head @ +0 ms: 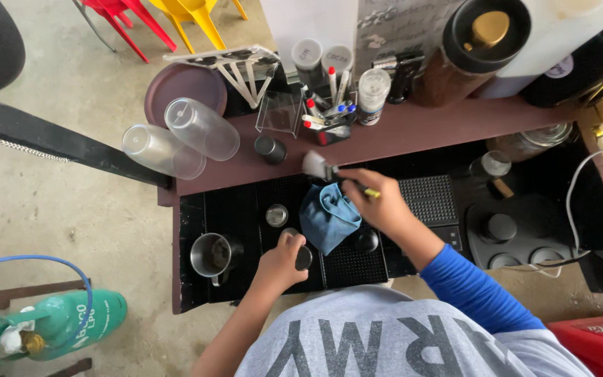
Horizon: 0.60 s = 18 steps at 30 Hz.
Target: The person cleans a bar station by wiping down various items with a blue cloth and a small brush. They handle metal cups, plastic containers, and a large jar, moving them around the counter to clean underneath and around them. The person also wipes the surface of the counter and a black mat.
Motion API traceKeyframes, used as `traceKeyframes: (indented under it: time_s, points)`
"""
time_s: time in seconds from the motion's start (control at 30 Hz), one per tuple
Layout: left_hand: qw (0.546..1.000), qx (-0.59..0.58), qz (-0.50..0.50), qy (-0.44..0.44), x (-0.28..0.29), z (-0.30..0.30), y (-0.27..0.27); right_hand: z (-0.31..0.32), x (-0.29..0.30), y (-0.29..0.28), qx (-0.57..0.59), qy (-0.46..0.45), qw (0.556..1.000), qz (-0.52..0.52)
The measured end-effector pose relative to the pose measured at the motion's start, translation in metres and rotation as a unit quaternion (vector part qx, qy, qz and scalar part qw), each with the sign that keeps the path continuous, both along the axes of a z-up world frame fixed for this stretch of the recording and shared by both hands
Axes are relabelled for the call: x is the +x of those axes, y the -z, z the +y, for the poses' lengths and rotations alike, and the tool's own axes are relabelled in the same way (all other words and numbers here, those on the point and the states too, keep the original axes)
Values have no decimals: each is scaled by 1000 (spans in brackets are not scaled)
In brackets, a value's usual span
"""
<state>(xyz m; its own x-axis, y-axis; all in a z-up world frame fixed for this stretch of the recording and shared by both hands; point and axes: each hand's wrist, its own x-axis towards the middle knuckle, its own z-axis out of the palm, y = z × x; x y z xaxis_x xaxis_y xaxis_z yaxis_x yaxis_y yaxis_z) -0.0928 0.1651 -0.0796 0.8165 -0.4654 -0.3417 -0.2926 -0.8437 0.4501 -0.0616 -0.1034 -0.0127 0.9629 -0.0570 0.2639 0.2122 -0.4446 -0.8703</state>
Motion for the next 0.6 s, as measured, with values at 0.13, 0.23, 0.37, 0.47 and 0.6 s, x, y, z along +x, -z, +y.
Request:
traceKeyframes:
  time_s: [0.13,0.23,0.37,0.47,0.6]
  points:
    - [1000,-11,2,29,5,11,2,-48,-10,10,73,133,985,79]
    - [997,-54,-16,55,9,17,1,-127,-44,-9,-203,264,942,-38]
    - [997,6,-22,74,10,19,-7,-163,-90,-32,-233,352,907,-7]
    - [997,53,2,58,9,18,-23,-122,-85,-29,-35,281,958,-49]
    - [998,63,-11,17,34,3,-51,-41,-47,-7,136,85,983,85]
